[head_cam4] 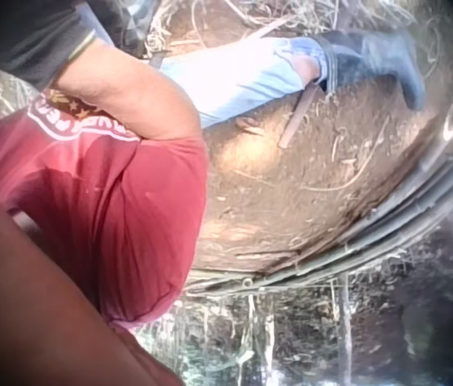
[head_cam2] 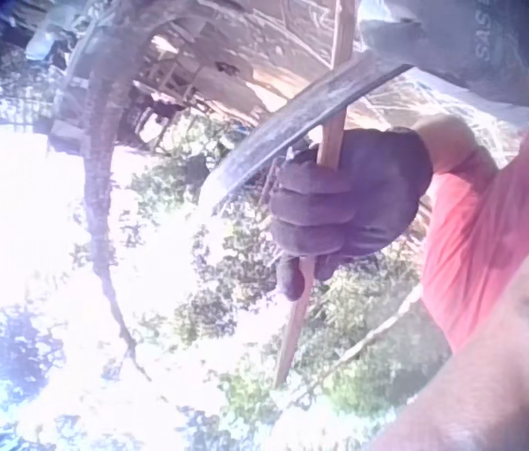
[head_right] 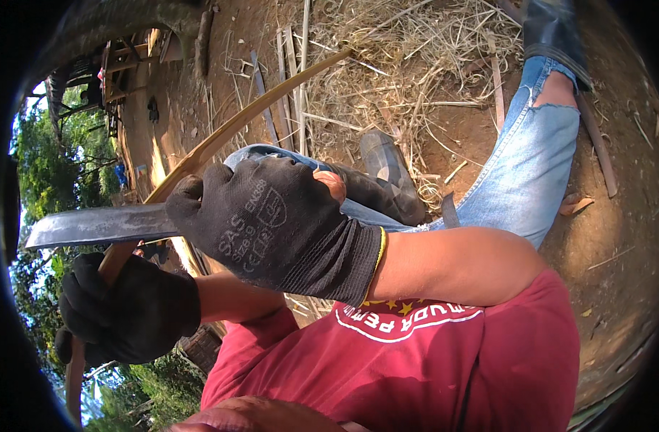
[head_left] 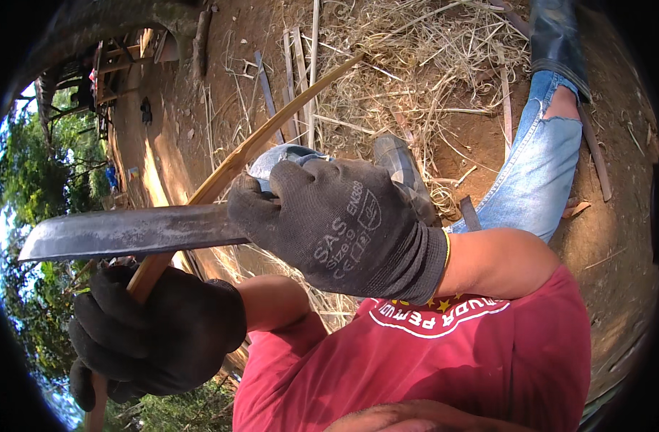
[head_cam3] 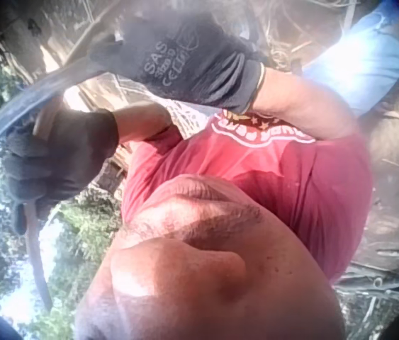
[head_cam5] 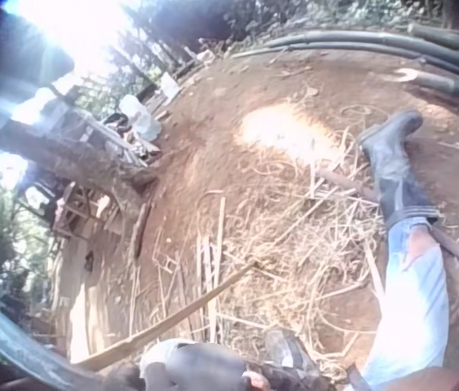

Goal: The person sits on the ground and uses a machete to shave a long, thin strip of bamboo. They hold the bamboo strip with one hand and repeatedly scrape the blade along its length to smooth and thin it. The person occasionally flips the strip to work on different sides.

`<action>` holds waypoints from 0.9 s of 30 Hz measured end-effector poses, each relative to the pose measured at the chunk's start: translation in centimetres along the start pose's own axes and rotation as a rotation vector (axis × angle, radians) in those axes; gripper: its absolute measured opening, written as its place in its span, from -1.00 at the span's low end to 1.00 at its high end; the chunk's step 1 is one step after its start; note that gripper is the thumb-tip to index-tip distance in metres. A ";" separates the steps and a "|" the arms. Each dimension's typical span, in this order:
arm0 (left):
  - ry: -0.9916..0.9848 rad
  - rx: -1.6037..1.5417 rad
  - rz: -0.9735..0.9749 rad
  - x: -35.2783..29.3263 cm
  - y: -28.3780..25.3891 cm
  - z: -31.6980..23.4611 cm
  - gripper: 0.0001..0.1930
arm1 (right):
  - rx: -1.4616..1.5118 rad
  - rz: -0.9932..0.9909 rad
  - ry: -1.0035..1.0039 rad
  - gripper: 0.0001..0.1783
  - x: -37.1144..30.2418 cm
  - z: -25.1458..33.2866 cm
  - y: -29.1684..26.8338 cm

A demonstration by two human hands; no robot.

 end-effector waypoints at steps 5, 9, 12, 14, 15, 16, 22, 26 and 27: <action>-0.066 -0.101 0.089 -0.1 2.3 1.2 -0.74 | 0.091 0.406 0.476 -0.70 -3.2 -10.7 9.0; -0.060 -0.143 0.069 -0.3 2.0 1.4 -0.78 | 0.194 0.376 0.380 -0.65 -4.7 -8.1 8.2; -0.017 -0.033 -0.022 0.1 1.6 1.1 -0.82 | 0.193 0.043 0.066 -0.63 -2.0 -1.4 2.5; -0.028 -0.070 -0.008 0.1 1.7 1.1 -0.83 | 0.052 -0.052 -0.029 -0.61 -1.6 0.3 1.1; -0.033 -0.087 -0.002 0.1 1.6 1.2 -0.81 | 0.043 -0.101 -0.039 -0.60 -1.6 0.1 1.2; -0.017 0.004 -0.006 0.1 1.4 0.7 -0.81 | 0.009 0.021 0.022 -0.60 -1.8 -1.4 2.9; 0.010 0.094 -0.003 0.9 0.1 0.0 -0.80 | -0.029 0.417 0.428 -0.71 -6.5 -17.7 15.7; 0.047 0.143 -0.012 1.1 -2.0 -1.0 -0.80 | 0.110 0.520 0.303 -0.58 -3.5 -11.0 13.0; 0.077 0.148 -0.011 1.2 -2.2 -0.7 -0.80 | 0.145 0.453 0.176 -0.60 -2.3 -9.1 11.3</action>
Point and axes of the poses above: each hand's wrist, its own x-axis towards the middle knuckle, its own y-axis out of the palm, z = x × y, the point moved 8 cm from there along x, towards the middle knuckle, and after that the axes turned 12 degrees about -x, right-handed, at the moved point
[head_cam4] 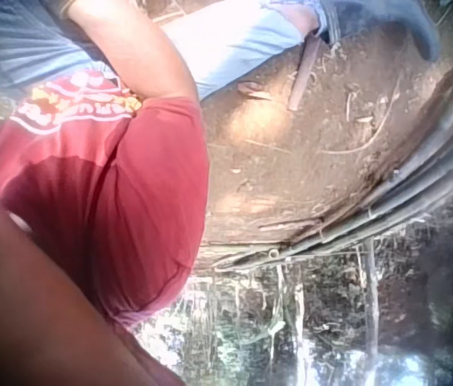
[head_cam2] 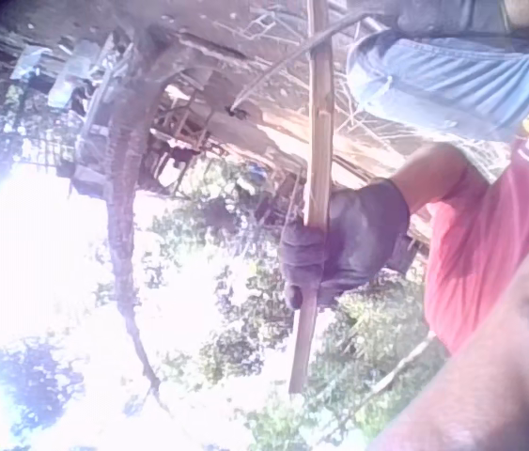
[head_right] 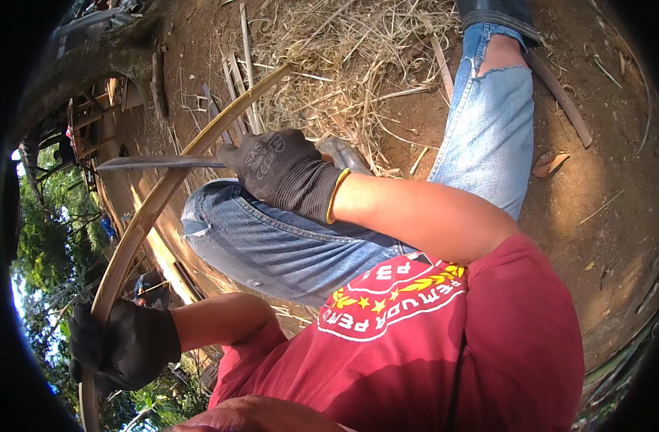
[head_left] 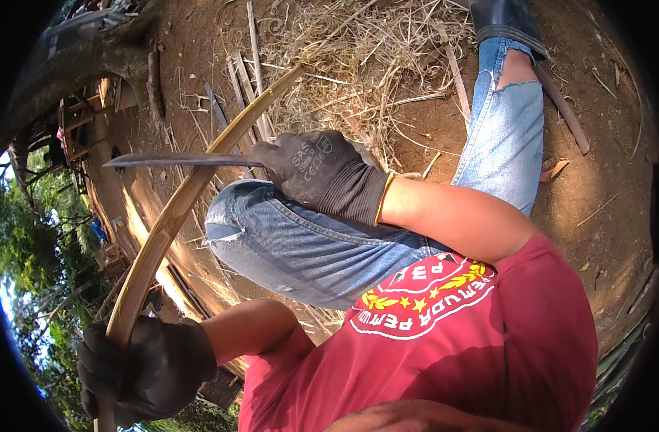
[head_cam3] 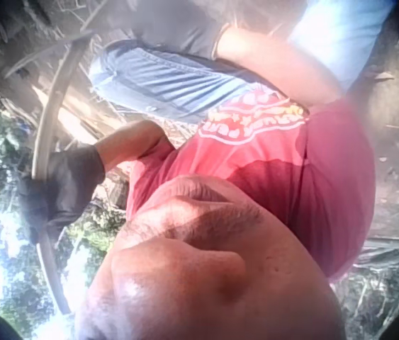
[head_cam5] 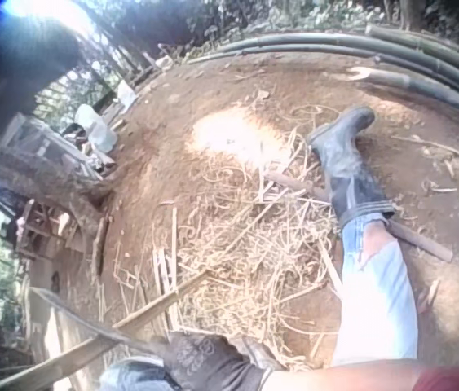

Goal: The person sits on the ground and uses a machete to shave a long, thin strip of bamboo. They hold the bamboo strip with one hand and repeatedly scrape the blade along its length to smooth and thin it. The person occasionally flips the strip to work on different sides.

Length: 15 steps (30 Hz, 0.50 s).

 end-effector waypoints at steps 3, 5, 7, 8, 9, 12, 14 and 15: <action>0.281 0.560 -0.062 0.5 -1.6 -2.2 -0.79 | -0.117 -0.112 0.022 -0.71 0.3 0.0 -0.1; 0.143 0.170 -0.012 1.1 -2.9 -1.9 -0.78 | -0.131 0.077 0.192 -0.66 1.9 -5.0 4.5; -0.020 -0.172 0.030 1.0 -2.1 -0.1 -0.79 | -0.162 0.035 0.300 -0.62 3.0 -13.0 8.9; 0.083 0.011 -0.080 0.9 -2.3 -0.5 -0.79 | -0.171 -0.020 0.334 -0.63 3.4 -15.5 9.9; 0.202 0.202 -0.195 0.3 -2.2 -1.1 -0.80 | -0.180 0.021 0.323 -0.64 3.9 -15.1 10.0; 0.184 0.214 -0.232 0.8 -5.2 -1.6 -0.82 | -0.150 0.094 0.218 -0.64 3.7 -10.3 8.3; 0.238 0.302 -0.268 1.0 -6.5 -2.2 -0.83 | -0.175 0.132 0.052 -0.63 4.1 -6.2 5.8; 0.225 0.244 -0.255 1.1 -7.1 -2.3 -0.84 | -0.215 0.117 0.050 -0.64 4.5 -6.3 5.8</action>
Point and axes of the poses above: each hand's wrist, its own x-axis towards the middle knuckle, its own y-axis out of the palm, z = x × y, the point moved 8 cm from there along x, towards the middle knuckle, and after that the axes turned 12 degrees about -x, right-handed, at the moved point
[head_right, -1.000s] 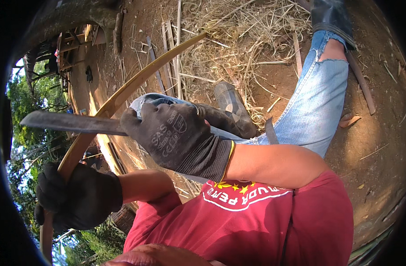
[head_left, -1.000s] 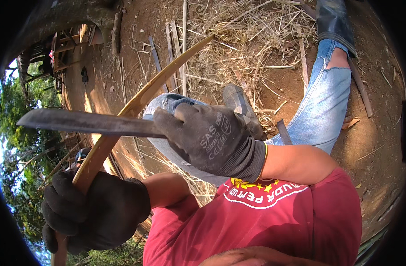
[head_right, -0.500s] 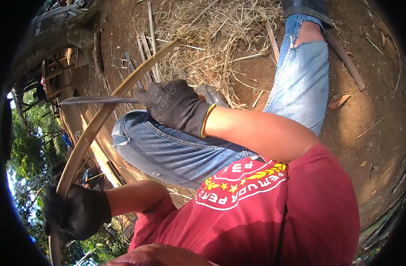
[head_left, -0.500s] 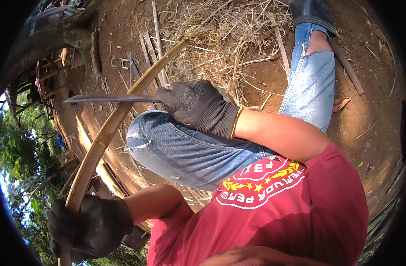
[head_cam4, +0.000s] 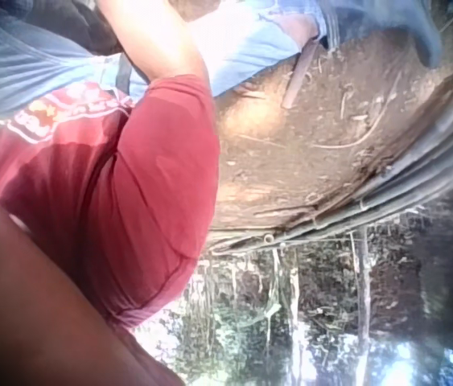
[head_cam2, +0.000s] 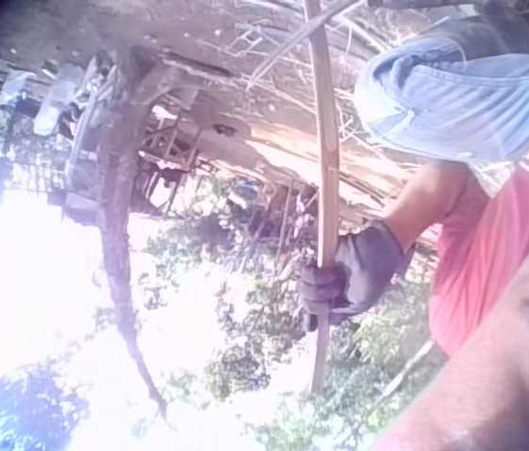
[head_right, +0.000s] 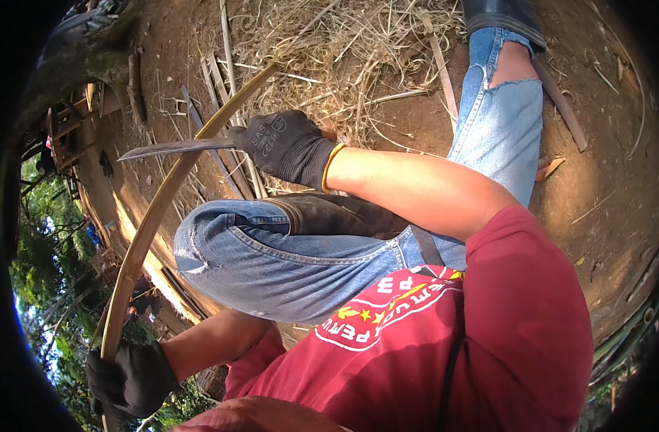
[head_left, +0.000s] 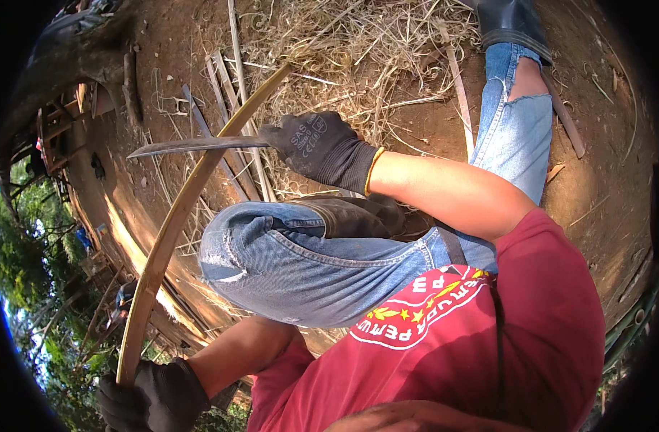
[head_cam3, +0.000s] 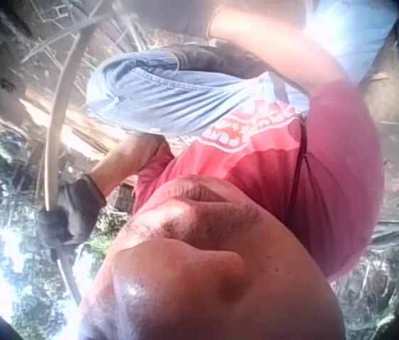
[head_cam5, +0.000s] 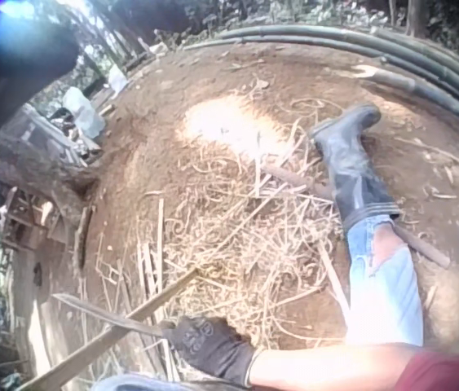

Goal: The person sits on the ground and uses a machete to shave a long, thin strip of bamboo. They hold the bamboo strip with one hand and repeatedly scrape the blade along its length to smooth and thin it. The person occasionally flips the strip to work on different sides.

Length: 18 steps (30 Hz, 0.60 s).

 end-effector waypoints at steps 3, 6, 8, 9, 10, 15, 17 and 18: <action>-0.099 -0.180 0.014 0.1 -0.8 0.8 -0.85 | -0.001 -0.020 0.200 -0.66 0.4 -6.2 2.9; -0.171 -0.206 0.030 0.7 -1.5 1.5 -0.79 | -0.070 0.069 0.395 -0.67 1.0 -13.7 8.5; -0.112 -0.044 0.054 2.6 -3.9 0.7 -0.75 | -0.050 0.009 0.341 -0.67 0.6 -11.5 7.4; -0.079 0.104 0.041 3.3 -5.2 0.3 -0.76 | -0.021 0.001 0.316 -0.69 0.9 -9.2 6.6; -0.053 0.253 0.035 4.4 -6.2 -0.2 -0.77 | 0.121 0.082 0.241 -0.69 1.0 -6.1 5.6; -0.062 0.444 -0.005 5.2 -10.4 0.9 -0.78 | -0.109 -0.163 -0.258 -0.66 0.0 6.9 0.1; -0.117 0.394 -0.005 5.1 -11.6 1.0 -0.78 | -0.178 -0.221 -0.164 -0.70 1.0 5.1 0.7; -0.149 0.360 -0.007 5.1 -12.3 1.3 -0.78 | -0.174 -0.122 -0.021 -0.71 2.0 1.9 3.3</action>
Point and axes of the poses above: each hand's wrist, its own x-axis towards the middle knuckle, its own y-axis out of the palm, z = x × y, the point moved 8 cm from there along x, towards the middle knuckle, and after that the axes turned 12 degrees about -x, right-handed, at the moved point
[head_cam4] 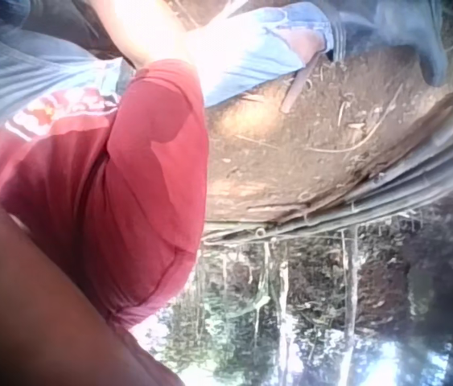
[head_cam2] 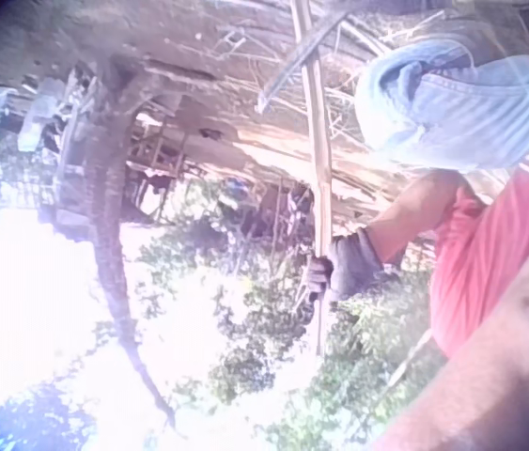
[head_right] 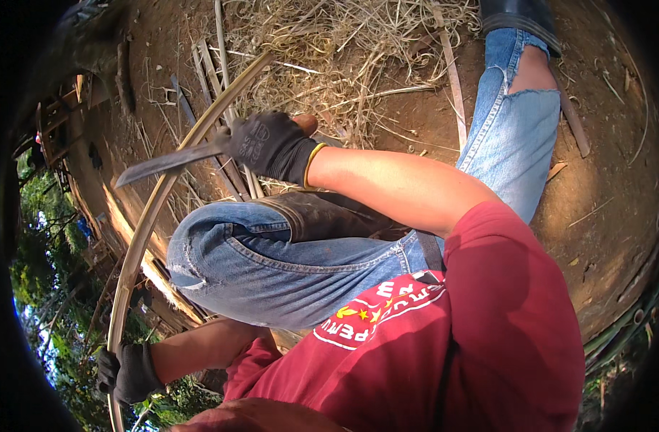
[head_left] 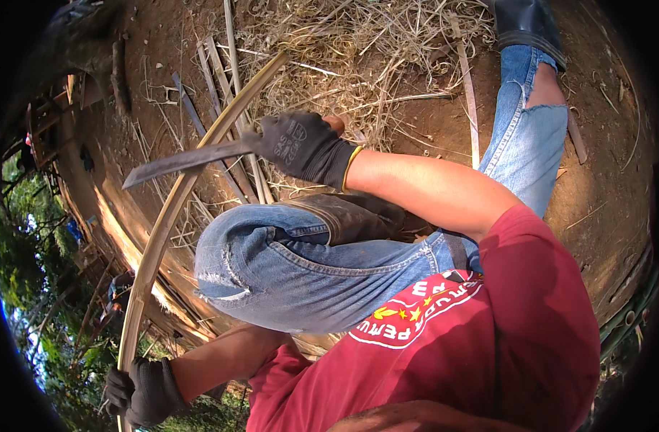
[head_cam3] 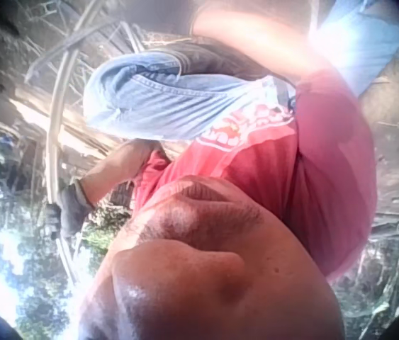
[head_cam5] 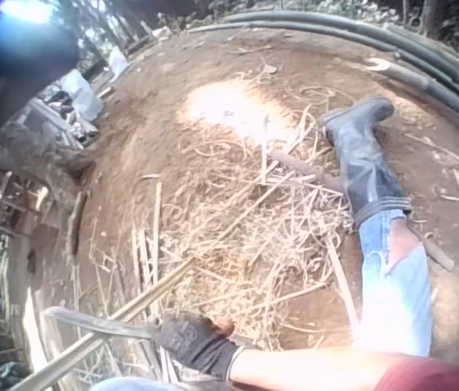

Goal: The person sits on the ground and uses a machete to shave a long, thin strip of bamboo. They hold the bamboo strip with one hand and repeatedly scrape the blade along its length to smooth and thin it. The person occasionally flips the strip to work on different sides.

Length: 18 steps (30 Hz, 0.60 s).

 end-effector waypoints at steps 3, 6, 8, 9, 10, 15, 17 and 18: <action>0.045 0.517 -0.093 -0.1 -3.4 0.1 -0.82 | 0.113 0.140 0.357 -0.74 -0.1 -11.3 8.2; 0.105 1.350 -0.221 -0.7 -8.7 0.1 -0.70 | 0.041 0.245 0.381 -0.69 -1.4 -14.4 7.8; 0.103 1.571 -0.227 -1.1 -10.5 0.9 -0.70 | 0.060 0.240 0.309 -0.60 -2.1 -12.4 5.4; 0.089 1.634 -0.222 -1.0 -11.0 1.1 -0.70 | 0.056 0.243 0.293 -0.55 -2.3 -11.5 6.4; 0.077 1.670 -0.205 -1.0 -11.4 1.5 -0.70 | 0.124 0.195 0.297 -0.54 -2.3 -10.9 6.4; 0.008 1.863 -0.174 -1.2 -11.6 2.1 -0.68 | 0.183 0.165 0.529 -0.49 -2.4 -14.6 4.4; -0.048 1.958 -0.218 -1.6 -11.2 1.9 -0.68 | -0.222 -0.108 0.508 -0.27 -2.7 -16.3 0.1; -0.086 2.019 -0.248 -1.7 -11.0 1.5 -0.67 | -0.137 -0.194 0.467 -0.18 -2.2 -16.2 -0.8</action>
Point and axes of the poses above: each hand's wrist, its own x-axis towards the middle knuckle, its own y-axis out of the palm, z = x × y, the point moved 8 cm from there along x, towards the middle knuckle, and after that the axes turned 12 degrees about -x, right-handed, at the moved point
